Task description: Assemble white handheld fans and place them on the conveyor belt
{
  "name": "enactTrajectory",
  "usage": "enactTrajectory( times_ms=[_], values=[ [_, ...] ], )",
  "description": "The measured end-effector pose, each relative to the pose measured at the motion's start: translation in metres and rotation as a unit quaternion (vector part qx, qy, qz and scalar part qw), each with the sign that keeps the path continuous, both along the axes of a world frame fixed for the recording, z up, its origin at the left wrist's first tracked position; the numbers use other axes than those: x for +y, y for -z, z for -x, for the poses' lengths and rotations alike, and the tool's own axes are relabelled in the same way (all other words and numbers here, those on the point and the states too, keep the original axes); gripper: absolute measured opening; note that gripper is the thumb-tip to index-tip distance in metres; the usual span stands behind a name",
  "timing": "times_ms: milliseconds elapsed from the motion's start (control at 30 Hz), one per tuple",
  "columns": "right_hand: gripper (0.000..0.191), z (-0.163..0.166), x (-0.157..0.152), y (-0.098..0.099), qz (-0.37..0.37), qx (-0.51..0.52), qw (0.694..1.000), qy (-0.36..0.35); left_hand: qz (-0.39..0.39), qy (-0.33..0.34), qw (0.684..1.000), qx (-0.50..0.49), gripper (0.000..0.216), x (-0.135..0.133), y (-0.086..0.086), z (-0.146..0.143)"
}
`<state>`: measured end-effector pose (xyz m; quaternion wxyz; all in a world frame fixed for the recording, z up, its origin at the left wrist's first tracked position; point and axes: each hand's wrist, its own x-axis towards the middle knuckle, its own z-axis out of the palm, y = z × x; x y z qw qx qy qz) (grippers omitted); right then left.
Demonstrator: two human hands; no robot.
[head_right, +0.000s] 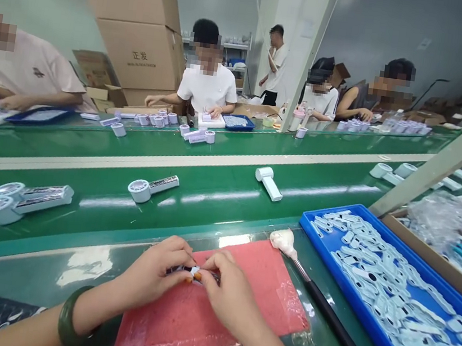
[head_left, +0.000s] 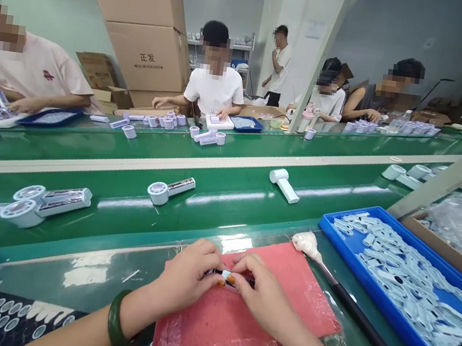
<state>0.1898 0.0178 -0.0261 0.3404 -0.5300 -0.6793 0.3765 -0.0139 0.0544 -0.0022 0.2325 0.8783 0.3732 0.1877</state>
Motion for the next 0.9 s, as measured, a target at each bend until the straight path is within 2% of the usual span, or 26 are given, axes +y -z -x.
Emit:
enactTrajectory(
  times_ms=[100,233,433,700,900],
  values=[
    [0.009,-0.004,-0.005,0.009,0.029,0.043,0.998,-0.028,-0.035,0.033,0.999,-0.008,0.006,-0.008,-0.003,0.003],
    [0.038,-0.007,-0.024,0.006,0.004,-0.043,0.997,-0.063,-0.045,0.026,0.998,0.027,0.013,-0.03,-0.003,0.005],
    [0.029,0.0,-0.032,0.005,-0.06,-0.144,0.985,-0.07,-0.079,-0.009,0.993,0.09,0.02,-0.047,0.004,-0.002],
    [0.039,-0.006,-0.035,0.011,-0.108,-0.133,0.979,-0.108,-0.108,0.016,0.983,0.144,0.024,-0.049,-0.002,-0.004],
    [0.035,0.0,-0.032,0.016,-0.118,-0.143,0.977,-0.106,-0.1,0.013,0.982,0.158,0.022,-0.048,-0.003,-0.008]
  ],
)
